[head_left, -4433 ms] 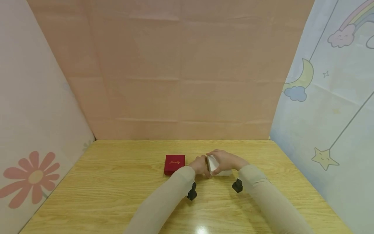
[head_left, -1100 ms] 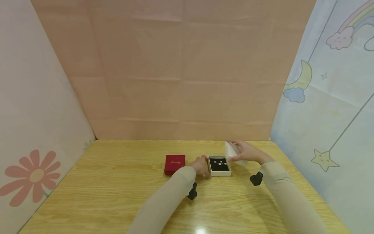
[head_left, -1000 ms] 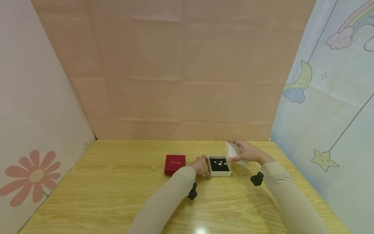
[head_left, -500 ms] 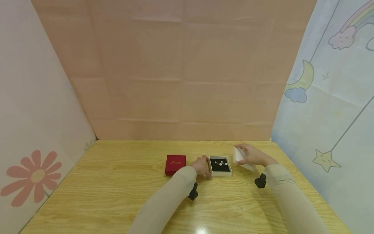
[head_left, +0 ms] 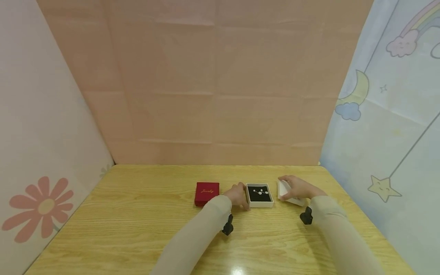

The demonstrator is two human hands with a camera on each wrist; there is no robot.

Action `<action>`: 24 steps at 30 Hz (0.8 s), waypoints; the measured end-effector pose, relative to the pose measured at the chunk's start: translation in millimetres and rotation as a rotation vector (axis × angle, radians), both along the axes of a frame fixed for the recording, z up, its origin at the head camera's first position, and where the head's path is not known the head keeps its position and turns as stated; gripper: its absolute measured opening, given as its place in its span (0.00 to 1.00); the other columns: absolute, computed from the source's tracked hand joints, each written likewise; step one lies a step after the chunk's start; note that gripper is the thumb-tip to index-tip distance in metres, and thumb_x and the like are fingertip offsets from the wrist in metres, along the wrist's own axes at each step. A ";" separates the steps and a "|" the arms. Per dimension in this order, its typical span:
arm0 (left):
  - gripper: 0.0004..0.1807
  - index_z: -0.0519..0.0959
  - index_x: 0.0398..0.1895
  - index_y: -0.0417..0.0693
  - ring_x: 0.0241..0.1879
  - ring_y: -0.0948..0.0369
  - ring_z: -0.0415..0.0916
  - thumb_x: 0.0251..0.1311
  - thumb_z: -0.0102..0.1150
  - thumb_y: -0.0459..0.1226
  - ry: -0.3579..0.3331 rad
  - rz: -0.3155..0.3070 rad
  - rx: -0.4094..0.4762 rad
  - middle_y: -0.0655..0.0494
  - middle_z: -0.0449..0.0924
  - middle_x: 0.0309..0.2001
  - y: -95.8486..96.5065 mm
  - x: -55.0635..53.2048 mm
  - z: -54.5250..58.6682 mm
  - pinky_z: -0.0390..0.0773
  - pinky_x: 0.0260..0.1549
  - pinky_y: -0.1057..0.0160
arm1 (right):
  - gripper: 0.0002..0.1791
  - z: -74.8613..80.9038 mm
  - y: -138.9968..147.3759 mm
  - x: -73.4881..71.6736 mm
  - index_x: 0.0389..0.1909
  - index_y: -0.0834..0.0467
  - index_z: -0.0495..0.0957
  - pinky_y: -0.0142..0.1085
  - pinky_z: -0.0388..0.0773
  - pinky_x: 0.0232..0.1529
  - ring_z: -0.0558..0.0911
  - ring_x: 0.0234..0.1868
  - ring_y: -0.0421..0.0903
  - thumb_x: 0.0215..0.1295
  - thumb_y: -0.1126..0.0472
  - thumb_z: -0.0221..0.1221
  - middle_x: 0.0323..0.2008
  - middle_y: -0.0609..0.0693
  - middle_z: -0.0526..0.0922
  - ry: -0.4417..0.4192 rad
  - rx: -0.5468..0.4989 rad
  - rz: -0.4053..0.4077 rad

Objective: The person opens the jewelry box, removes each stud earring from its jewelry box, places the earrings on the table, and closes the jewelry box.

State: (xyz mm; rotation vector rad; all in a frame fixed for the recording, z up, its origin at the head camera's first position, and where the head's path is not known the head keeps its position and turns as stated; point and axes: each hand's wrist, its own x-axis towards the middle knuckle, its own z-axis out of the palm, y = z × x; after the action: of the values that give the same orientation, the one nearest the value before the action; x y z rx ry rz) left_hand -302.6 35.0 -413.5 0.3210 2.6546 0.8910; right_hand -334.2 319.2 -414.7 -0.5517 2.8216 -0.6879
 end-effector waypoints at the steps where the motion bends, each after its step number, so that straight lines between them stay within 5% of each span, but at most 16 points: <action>1: 0.40 0.66 0.60 0.47 0.49 0.55 0.70 0.42 0.78 0.39 0.000 0.000 -0.002 0.49 0.69 0.52 0.0 -0.1 0.0 0.72 0.54 0.51 | 0.51 -0.4 -0.4 0.3 0.68 0.68 0.61 0.38 0.73 0.33 0.72 0.37 0.48 0.48 0.48 0.73 0.62 0.70 0.67 -0.003 0.003 0.008; 6: 0.41 0.66 0.59 0.48 0.48 0.54 0.70 0.41 0.79 0.39 -0.003 0.006 -0.004 0.49 0.70 0.51 0.5 -1.2 -1.6 0.73 0.53 0.50 | 0.51 -1.9 -3.6 2.6 0.68 0.68 0.61 0.37 0.73 0.27 0.72 0.36 0.50 0.47 0.51 0.74 0.60 0.70 0.67 -0.016 0.009 0.021; 17: 0.41 0.67 0.59 0.48 0.48 0.54 0.70 0.40 0.79 0.38 -0.018 0.018 0.005 0.49 0.69 0.51 1.9 -7.3 -6.2 0.73 0.53 0.50 | 0.51 0.2 -10.9 8.5 0.68 0.68 0.60 0.40 0.75 0.33 0.72 0.41 0.52 0.46 0.54 0.75 0.61 0.71 0.65 -0.011 0.025 -0.010; 24: 0.42 0.66 0.60 0.48 0.47 0.55 0.70 0.40 0.79 0.39 -0.012 0.021 -0.003 0.49 0.69 0.51 2.4 -4.9 -6.2 0.73 0.52 0.50 | 0.55 2.0 -12.2 9.3 0.70 0.68 0.58 0.57 0.73 0.47 0.74 0.51 0.62 0.44 0.51 0.75 0.62 0.73 0.65 0.038 0.100 0.007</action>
State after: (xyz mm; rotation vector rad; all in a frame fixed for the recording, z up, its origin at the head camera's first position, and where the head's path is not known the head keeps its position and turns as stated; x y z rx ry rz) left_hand -307.5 37.5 -419.7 0.2869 2.6528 0.8922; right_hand -324.8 307.0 -412.7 -0.5628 2.8692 -0.5362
